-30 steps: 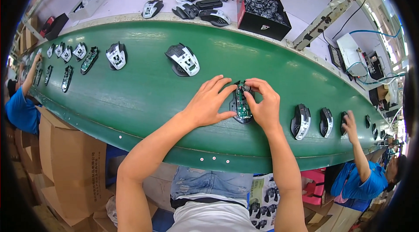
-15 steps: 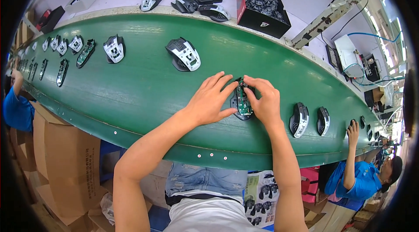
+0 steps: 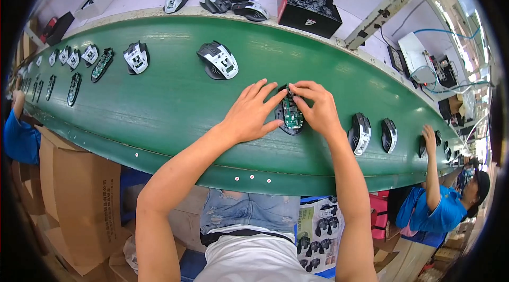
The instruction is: The person assembles computer mice on a conveyor belt by installing scroll wheels onto the mouse circuit boards and snapping the upper casings onto the mouse bases by hand.
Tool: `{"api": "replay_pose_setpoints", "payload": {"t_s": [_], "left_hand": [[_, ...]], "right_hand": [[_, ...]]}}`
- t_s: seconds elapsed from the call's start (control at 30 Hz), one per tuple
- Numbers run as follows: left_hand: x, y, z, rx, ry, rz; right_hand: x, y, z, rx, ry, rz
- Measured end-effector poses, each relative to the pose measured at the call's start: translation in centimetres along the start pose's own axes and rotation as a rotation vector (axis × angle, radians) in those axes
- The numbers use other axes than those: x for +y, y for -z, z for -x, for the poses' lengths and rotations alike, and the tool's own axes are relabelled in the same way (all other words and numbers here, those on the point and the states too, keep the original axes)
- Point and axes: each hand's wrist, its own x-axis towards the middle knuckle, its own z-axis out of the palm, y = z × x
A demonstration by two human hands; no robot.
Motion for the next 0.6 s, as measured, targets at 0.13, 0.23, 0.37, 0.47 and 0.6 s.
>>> {"api": "replay_pose_setpoints", "payload": {"t_s": [0.13, 0.23, 0.37, 0.47, 0.6], "left_hand": [[-0.4, 0.2, 0.2, 0.008, -0.012, -0.004], [-0.3, 0.2, 0.0, -0.003, -0.021, -0.007], [-0.3, 0.4, 0.1, -0.002, -0.031, -0.021], [-0.4, 0.4, 0.5, -0.014, -0.01, -0.022], [-0.5, 0.1, 0.4, -0.008, -0.021, -0.033]], "right_hand": [[-0.5, 0.8, -1.2, -0.111, -0.033, -0.06], [0.1, 1.1, -1.6, -0.163, -0.01, 0.013], [-0.3, 0.9, -2.2, -0.191, -0.009, 0.118], [0.4, -0.1, -1.5, -0.092, -0.074, -0.187], [1.8, -2.2, 0.9, 0.077, -0.198, -0.594]]}}
